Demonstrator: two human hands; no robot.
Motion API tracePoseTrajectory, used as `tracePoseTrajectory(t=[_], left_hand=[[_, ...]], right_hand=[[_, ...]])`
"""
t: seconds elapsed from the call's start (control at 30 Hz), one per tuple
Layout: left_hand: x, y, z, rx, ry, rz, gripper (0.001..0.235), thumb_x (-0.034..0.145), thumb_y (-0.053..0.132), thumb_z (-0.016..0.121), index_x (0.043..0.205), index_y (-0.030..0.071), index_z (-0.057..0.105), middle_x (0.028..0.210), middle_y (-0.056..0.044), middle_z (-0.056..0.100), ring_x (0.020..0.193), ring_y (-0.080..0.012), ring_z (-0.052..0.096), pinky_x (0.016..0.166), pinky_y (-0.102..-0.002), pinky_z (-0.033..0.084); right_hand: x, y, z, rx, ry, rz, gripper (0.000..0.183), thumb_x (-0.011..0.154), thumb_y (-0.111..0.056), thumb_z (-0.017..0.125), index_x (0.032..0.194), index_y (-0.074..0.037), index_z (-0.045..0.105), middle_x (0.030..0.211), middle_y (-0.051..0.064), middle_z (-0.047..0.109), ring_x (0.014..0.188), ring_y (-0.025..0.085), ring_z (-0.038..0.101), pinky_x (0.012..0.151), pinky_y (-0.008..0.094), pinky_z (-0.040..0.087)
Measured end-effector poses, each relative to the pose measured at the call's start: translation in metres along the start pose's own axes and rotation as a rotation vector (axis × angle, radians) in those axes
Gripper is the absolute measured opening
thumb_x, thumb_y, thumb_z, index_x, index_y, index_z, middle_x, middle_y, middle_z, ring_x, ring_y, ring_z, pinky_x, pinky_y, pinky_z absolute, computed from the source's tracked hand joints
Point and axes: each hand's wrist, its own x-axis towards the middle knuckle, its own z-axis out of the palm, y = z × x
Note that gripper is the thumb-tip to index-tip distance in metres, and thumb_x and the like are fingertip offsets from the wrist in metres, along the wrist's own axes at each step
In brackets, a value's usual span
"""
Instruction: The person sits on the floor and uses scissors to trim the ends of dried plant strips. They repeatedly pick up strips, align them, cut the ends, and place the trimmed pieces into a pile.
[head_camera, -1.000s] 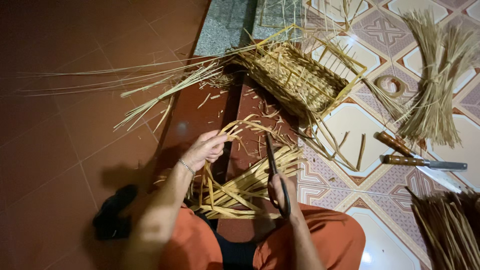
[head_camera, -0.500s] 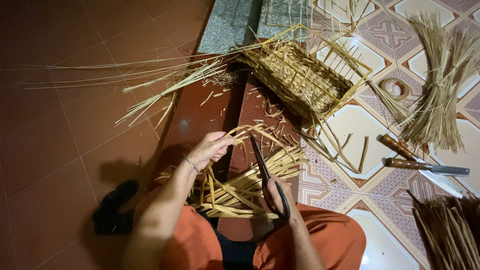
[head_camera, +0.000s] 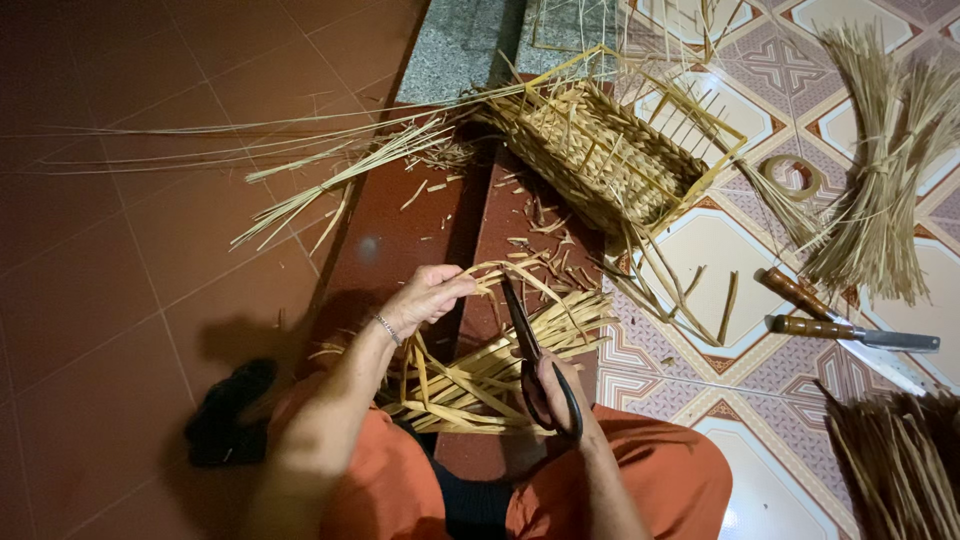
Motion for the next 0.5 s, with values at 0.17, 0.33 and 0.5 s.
tracePoseTrajectory(t=[0.17, 0.33, 0.5], left_hand=[[0.002, -0.002, 0.001, 0.019, 0.006, 0.019, 0.027, 0.096, 0.033, 0.068, 0.107, 0.01, 0.073, 0.059, 0.012, 0.041, 0.048, -0.001, 0.032, 0.04, -0.019, 0.023], [0.003, -0.001, -0.003, -0.103, 0.069, 0.021, 0.024, 0.098, 0.031, 0.066, 0.102, 0.008, 0.069, 0.061, 0.009, 0.045, 0.047, -0.0027, 0.034, 0.039, -0.021, 0.024], [0.001, 0.004, -0.009, -0.166, 0.172, 0.137, 0.021, 0.096, 0.026, 0.07, 0.107, 0.009, 0.066, 0.065, 0.01, 0.044, 0.049, -0.0017, 0.035, 0.04, -0.02, 0.027]], right_hand=[[0.001, 0.02, 0.002, -0.002, 0.124, 0.03, 0.069, 0.109, -0.057, 0.034, 0.102, 0.008, 0.059, 0.055, 0.002, 0.053, 0.039, 0.012, 0.049, 0.035, 0.029, 0.039], [0.013, 0.041, -0.014, -0.057, 0.307, 0.058, 0.065, 0.112, -0.052, 0.046, 0.099, 0.009, 0.063, 0.063, 0.006, 0.055, 0.049, 0.017, 0.05, 0.043, 0.035, 0.042], [0.022, 0.069, -0.045, -1.044, 0.482, 0.066, 0.051, 0.085, -0.049, 0.073, 0.12, -0.011, 0.072, 0.075, 0.02, 0.071, 0.069, 0.039, 0.07, 0.063, 0.051, 0.056]])
